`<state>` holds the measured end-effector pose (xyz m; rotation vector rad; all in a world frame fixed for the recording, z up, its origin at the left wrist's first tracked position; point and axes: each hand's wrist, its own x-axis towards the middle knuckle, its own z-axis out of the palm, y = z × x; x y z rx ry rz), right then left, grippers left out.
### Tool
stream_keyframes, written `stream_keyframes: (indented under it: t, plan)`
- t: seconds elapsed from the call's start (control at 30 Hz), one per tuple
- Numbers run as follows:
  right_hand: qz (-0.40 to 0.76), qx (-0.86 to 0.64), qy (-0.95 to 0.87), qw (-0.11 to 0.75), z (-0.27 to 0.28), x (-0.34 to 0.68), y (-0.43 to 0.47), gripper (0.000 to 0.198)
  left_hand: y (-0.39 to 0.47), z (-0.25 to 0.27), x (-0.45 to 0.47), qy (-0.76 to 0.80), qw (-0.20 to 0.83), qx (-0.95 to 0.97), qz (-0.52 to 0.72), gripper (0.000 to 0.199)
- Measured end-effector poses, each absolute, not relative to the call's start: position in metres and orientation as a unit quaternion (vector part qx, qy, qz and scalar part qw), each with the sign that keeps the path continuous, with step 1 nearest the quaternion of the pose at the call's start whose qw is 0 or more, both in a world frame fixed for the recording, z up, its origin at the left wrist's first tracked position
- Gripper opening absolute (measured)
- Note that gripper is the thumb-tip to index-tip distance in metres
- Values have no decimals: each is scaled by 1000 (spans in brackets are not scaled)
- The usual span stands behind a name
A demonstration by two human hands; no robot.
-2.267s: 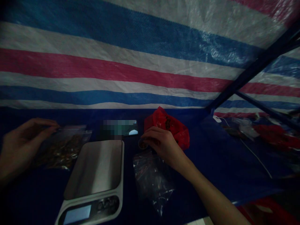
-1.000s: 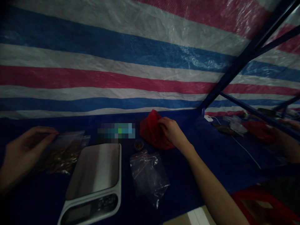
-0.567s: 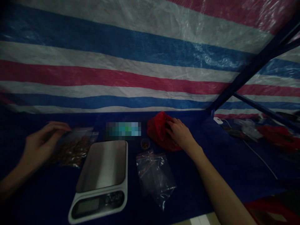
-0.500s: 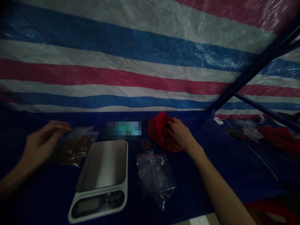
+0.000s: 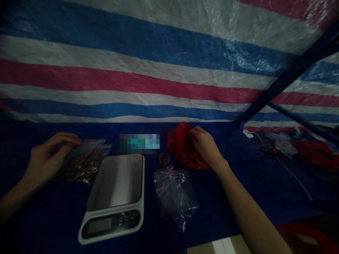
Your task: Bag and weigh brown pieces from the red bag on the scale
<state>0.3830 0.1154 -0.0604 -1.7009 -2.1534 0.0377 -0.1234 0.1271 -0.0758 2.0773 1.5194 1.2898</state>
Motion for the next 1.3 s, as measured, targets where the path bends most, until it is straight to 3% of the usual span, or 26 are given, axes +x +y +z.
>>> stream_keyframes:
  t: [0.43,0.57,0.87,1.3]
  plan:
    - [-22,-568,-748,343,-38,365,98,19,127,-79,-126,511,131,724,445,22]
    - [39,-528,-749,398,-29,340,83,13,126,-78,-126,510,122,728,441,22]
    - [196,-412,-834,311,-59,301,70,18,127,-79,-126,512,112,733,434,21]
    - [202,-418,-833,300,-67,302,73,16,125,-78,-126,501,101,745,429,23]
